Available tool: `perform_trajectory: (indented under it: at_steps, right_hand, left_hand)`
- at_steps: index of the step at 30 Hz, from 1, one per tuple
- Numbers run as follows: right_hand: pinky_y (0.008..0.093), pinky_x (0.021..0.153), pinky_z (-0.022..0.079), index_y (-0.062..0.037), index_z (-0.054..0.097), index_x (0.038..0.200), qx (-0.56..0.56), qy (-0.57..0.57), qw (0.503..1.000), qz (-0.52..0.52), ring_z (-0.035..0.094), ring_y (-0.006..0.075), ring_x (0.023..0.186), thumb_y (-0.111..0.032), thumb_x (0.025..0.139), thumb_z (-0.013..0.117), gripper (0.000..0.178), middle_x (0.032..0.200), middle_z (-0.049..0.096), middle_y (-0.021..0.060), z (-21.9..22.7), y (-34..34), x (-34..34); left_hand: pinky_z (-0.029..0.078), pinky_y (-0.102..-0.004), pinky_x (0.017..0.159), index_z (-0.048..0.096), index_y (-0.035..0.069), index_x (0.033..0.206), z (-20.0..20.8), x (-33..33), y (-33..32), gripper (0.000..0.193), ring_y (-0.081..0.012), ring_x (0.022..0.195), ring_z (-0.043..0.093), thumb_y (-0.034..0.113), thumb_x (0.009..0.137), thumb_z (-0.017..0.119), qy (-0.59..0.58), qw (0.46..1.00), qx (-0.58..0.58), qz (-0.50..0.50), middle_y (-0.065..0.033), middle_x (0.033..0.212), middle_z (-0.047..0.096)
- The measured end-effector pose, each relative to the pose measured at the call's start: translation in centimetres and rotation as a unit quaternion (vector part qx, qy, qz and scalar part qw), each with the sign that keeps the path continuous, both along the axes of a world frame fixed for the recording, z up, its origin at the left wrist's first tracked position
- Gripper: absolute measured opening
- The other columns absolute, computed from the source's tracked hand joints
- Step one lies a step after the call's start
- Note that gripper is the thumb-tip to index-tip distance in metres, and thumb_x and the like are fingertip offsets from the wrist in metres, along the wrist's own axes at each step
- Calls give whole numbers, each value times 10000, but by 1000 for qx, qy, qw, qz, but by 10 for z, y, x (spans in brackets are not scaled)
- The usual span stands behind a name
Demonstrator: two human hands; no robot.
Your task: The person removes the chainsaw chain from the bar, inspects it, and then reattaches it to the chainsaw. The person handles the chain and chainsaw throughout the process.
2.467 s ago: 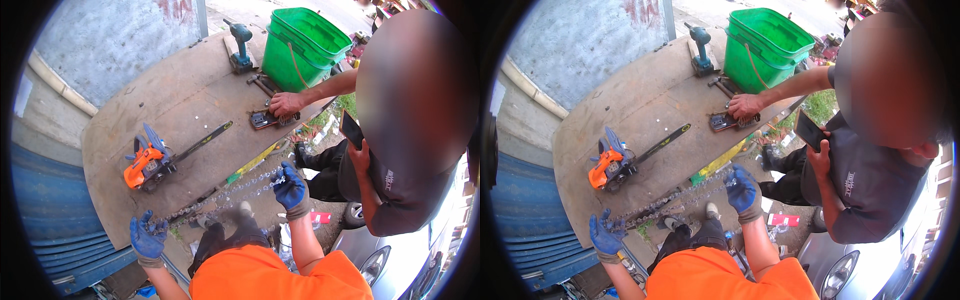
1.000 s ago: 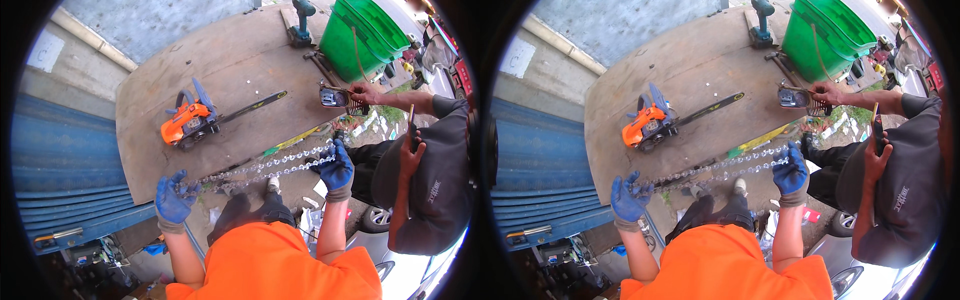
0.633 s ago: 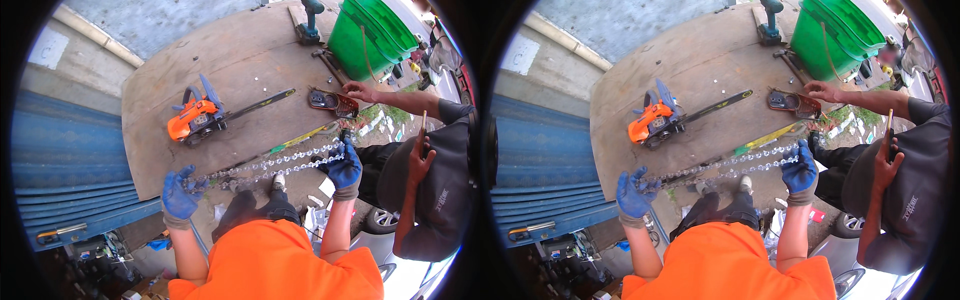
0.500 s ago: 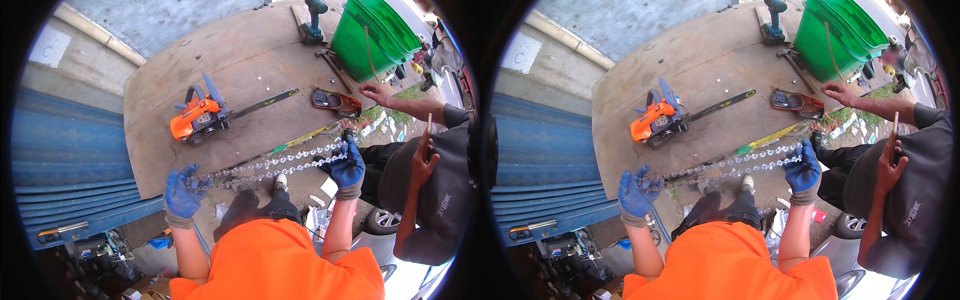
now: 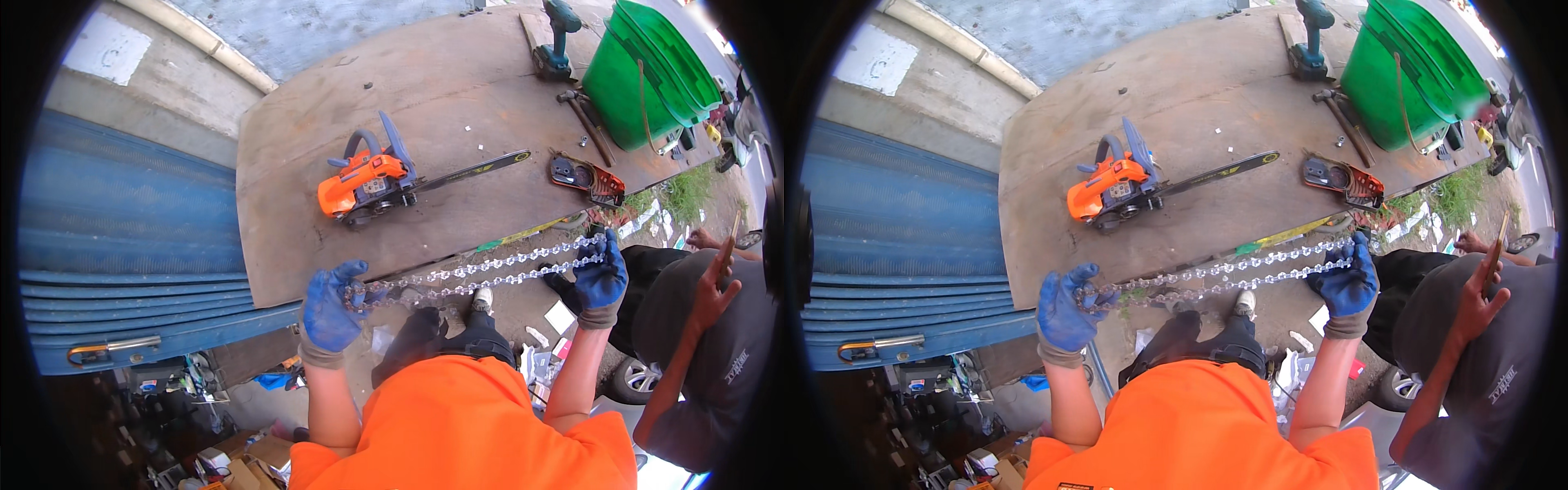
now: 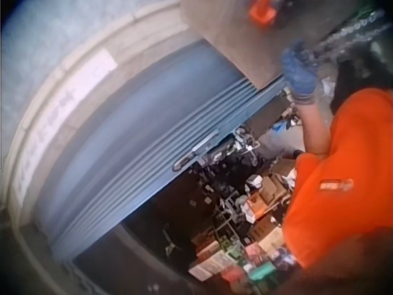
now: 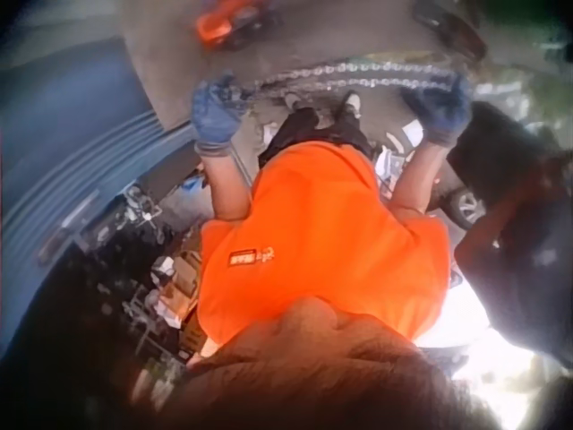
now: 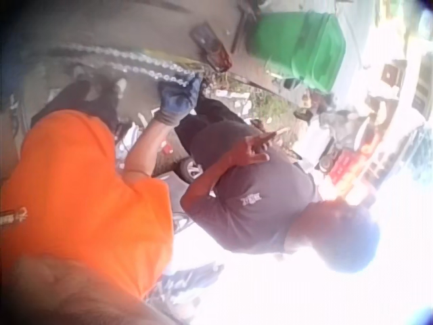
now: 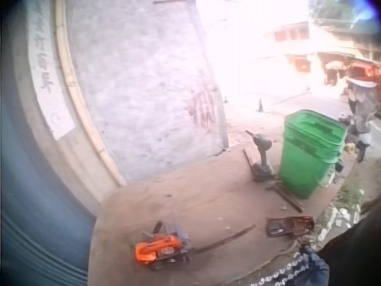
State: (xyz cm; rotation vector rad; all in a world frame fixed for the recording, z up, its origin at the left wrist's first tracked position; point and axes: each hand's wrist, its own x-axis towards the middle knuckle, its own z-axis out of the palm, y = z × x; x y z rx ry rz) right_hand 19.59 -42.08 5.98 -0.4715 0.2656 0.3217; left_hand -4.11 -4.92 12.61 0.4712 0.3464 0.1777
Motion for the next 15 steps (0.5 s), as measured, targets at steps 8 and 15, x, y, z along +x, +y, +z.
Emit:
perform_trajectory:
  at_steps: [8, 15]
  right_hand:
    - [336, 860, 420, -26, 605, 1256, 100, -99, 990, -14, 523, 157, 817, -145, 969, 498, 328, 856, 651, 25, -11, -6, 14]
    - [411, 1004, 384, -73, 629, 1256, 138, -143, 979, 33, 607, 198, 894, -183, 974, 491, 332, 909, 714, 28, -16, -18, 23]
  left_hand:
    - [370, -519, 1055, 533, -60, 1224, 31, 3, -24, 861, -285, 905, 639, 680, 794, 635, -65, 955, 290, -9, -77, 804, 630]
    - [350, -545, 1067, 573, -37, 1178, 42, -5, -32, 922, -272, 894, 630, 662, 618, 794, -36, 930, 364, -31, -72, 808, 628]
